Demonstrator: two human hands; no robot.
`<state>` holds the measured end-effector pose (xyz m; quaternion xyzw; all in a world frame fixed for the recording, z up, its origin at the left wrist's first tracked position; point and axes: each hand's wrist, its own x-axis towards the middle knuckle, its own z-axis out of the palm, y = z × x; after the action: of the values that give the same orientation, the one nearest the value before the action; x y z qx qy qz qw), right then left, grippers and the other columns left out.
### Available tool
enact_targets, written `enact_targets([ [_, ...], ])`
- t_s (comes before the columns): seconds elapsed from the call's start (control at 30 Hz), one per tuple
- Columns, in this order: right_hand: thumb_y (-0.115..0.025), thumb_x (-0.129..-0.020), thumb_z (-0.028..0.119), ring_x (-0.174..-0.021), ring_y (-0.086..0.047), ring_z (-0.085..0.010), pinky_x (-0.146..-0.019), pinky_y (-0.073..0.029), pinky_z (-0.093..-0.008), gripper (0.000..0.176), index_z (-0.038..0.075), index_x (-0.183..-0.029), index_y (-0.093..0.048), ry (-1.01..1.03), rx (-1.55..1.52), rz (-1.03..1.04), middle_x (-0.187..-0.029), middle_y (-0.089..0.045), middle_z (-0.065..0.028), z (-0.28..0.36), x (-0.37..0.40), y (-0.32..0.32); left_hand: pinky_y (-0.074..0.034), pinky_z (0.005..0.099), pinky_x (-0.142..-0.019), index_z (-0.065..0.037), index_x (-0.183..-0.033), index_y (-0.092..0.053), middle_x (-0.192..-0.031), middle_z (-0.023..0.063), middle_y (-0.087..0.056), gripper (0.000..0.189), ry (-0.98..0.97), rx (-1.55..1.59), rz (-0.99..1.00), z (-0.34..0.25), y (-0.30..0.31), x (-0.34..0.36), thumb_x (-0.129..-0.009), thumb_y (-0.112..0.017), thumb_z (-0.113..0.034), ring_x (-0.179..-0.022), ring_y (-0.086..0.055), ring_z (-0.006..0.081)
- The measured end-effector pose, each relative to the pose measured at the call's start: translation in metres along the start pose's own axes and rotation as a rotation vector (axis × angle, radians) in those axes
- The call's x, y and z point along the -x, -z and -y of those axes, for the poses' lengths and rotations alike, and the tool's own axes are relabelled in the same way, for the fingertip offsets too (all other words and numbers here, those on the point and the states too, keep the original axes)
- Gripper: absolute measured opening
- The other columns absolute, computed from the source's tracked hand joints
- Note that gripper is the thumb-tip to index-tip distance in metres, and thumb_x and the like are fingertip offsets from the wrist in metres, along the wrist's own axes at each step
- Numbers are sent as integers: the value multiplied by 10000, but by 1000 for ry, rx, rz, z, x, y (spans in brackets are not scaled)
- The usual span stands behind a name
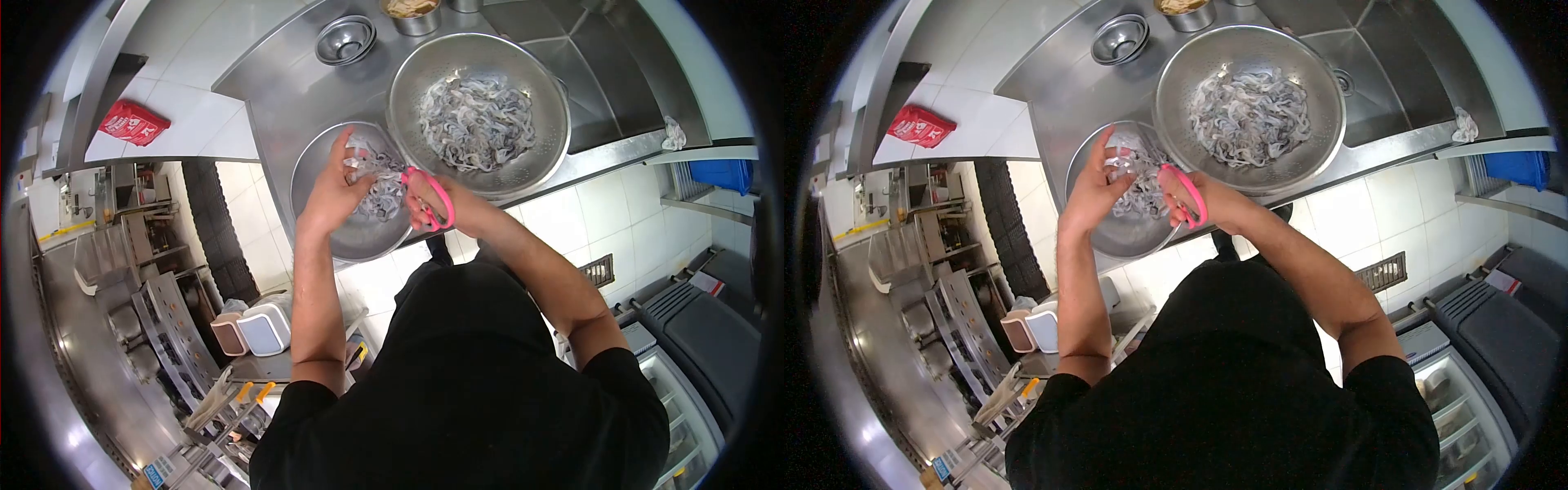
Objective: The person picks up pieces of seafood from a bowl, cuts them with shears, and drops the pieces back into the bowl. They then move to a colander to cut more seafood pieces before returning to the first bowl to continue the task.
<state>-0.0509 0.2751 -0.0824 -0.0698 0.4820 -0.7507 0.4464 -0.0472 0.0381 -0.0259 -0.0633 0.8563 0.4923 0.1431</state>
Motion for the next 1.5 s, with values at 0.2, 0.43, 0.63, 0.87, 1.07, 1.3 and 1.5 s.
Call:
enact_targets([
  [0.2, -552, -1039, 691, -683, -624, -127, -630, -466, -278, 664, 95, -755, -624, -81, 102, -34, -699, -599, -15, -12, 3, 3, -526, 316, -921, -175, -1704, -232, -1523, 168, -545, 1006, -26, -66, -28, 0, 7, 6, -861, -734, 49, -1022, -634, 180],
  [0.43, -585, -982, 756, -673, -609, -124, -625, -471, -288, 708, 83, -772, -647, -172, 299, 101, -735, -634, -28, -10, 14, 2, -529, 330, -938, -188, -1716, -196, -1603, 207, -485, 1007, -111, 2, -67, 16, 4, -1, -856, -632, 99, -1098, -662, 214],
  [0.63, -610, -914, 830, -671, -603, -132, -632, -478, -309, 779, 59, -826, -689, -254, 522, 135, -732, -628, -19, -8, 21, 8, -529, 318, -980, -230, -1722, -172, -1665, 224, -410, 1006, -14, -47, -62, -8, 7, 7, -883, -539, 186, -1245, -674, 224],
  [0.87, -639, -911, 809, -672, -608, -146, -631, -485, -323, 802, 13, -887, -731, -237, 605, 114, -726, -637, -39, -6, 19, 9, -540, 323, -967, -255, -1725, -176, -1696, 182, -380, 1022, -67, -53, -5, -21, 4, 13, -869, -514, 188, -1285, -674, 262],
  [1.07, -664, -928, 757, -671, -593, -154, -641, -478, -342, 776, -14, -909, -748, -179, 656, 72, -717, -642, -73, -5, 17, 7, -535, 345, -1021, -267, -1726, -179, -1703, 141, -375, 1030, -87, -89, 42, -24, -1, 13, -868, -529, 182, -1353, -626, 276],
  [1.3, -700, -1021, 547, -683, -517, -66, -626, -419, -270, 516, 34, -979, -732, -165, 579, 79, -725, -565, 39, -6, 20, 10, -544, 306, -971, -221, -1714, -215, -1651, 132, -433, 1000, -99, 52, 46, -19, 0, 10, -894, -643, 157, -1176, -645, 178],
  [1.5, -714, -1019, 525, -697, -513, -60, -643, -424, -257, 473, 63, -918, -699, -135, 466, 73, -732, -548, 62, -2, 23, 8, -563, 278, -885, -137, -1670, -327, -1550, 131, -526, 872, 2, 223, 117, 10, 2, 1, -929, -750, 45, -1003, -634, 111],
])
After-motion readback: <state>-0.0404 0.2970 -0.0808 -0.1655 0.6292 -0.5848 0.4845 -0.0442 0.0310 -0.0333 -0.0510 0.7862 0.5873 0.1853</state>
